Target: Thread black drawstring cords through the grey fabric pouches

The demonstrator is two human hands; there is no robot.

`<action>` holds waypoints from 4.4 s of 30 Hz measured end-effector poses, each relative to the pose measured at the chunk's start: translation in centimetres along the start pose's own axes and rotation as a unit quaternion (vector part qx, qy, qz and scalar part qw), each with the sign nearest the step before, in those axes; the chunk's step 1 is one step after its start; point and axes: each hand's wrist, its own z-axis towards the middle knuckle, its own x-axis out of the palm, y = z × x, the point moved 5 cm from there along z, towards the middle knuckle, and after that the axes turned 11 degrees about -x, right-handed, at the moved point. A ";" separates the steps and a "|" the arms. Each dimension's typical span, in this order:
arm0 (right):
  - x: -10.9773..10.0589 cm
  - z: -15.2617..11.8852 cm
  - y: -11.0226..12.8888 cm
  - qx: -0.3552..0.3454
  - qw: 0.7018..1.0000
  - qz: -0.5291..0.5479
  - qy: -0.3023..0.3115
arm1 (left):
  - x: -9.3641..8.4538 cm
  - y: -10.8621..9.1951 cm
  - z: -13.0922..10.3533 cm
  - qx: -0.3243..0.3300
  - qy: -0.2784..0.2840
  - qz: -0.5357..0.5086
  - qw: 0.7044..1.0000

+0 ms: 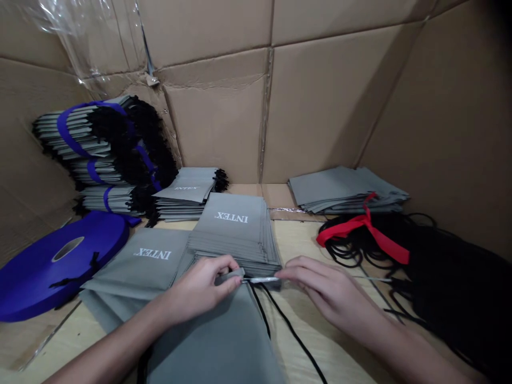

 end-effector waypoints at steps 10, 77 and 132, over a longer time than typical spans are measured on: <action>-0.2 -0.4 0.2 -0.029 0.998 0.010 -0.046 | -0.9 -1.0 -0.7 0.046 -0.012 -0.054 0.997; 0.8 0.0 1.5 0.010 0.991 0.040 -0.125 | -1.3 -0.6 -1.9 0.094 -0.267 -0.027 0.959; 0.3 0.0 3.3 -0.029 0.988 -0.127 -0.083 | -0.1 -2.8 -2.4 0.210 -0.161 -0.080 0.961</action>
